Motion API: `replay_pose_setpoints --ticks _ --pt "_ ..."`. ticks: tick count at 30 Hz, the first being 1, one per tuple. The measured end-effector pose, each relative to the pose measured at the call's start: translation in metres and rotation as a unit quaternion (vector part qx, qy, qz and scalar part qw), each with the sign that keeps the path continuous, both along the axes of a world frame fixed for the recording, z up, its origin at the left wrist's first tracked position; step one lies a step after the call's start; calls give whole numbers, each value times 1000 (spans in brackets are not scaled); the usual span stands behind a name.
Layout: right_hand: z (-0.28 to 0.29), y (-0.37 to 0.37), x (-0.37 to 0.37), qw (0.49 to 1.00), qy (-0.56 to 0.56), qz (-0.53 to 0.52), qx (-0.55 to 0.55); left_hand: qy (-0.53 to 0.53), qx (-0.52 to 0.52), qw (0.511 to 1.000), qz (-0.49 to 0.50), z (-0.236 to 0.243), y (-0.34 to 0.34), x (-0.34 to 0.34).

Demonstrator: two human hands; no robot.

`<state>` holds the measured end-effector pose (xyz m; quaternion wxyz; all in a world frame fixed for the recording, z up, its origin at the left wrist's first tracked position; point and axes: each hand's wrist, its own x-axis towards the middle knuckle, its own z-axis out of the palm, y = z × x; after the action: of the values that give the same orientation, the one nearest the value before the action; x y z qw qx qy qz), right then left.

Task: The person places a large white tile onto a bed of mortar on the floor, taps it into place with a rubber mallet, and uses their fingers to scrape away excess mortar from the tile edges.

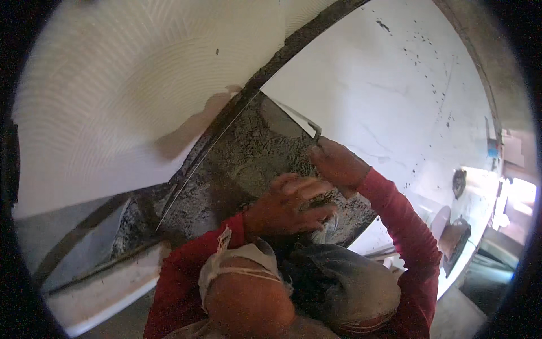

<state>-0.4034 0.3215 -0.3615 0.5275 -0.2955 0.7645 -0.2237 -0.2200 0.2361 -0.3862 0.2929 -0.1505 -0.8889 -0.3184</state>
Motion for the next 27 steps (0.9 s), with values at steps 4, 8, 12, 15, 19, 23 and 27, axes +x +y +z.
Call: replay_pose_setpoints --ticks 4,8,12,15,19,23,27 --pt "-2 -24 20 980 190 44 44 -44 199 976 75 -16 -37 28" --pt "-24 -52 34 903 360 234 -17 -98 265 948 145 -31 -57 59" --pt "-62 -67 48 887 366 275 58 -132 292 935 152 -41 -61 79" --pt "-80 -44 59 899 379 210 68 -162 286 937 117 -45 -58 80" --pt "-66 43 68 881 377 262 119 -183 297 931 102 -50 -56 79" --pt "-37 143 85 900 313 184 241 -233 324 910 112 -57 -57 77" --pt "-20 228 99 892 246 55 375 -248 318 911 85 -61 -63 75"
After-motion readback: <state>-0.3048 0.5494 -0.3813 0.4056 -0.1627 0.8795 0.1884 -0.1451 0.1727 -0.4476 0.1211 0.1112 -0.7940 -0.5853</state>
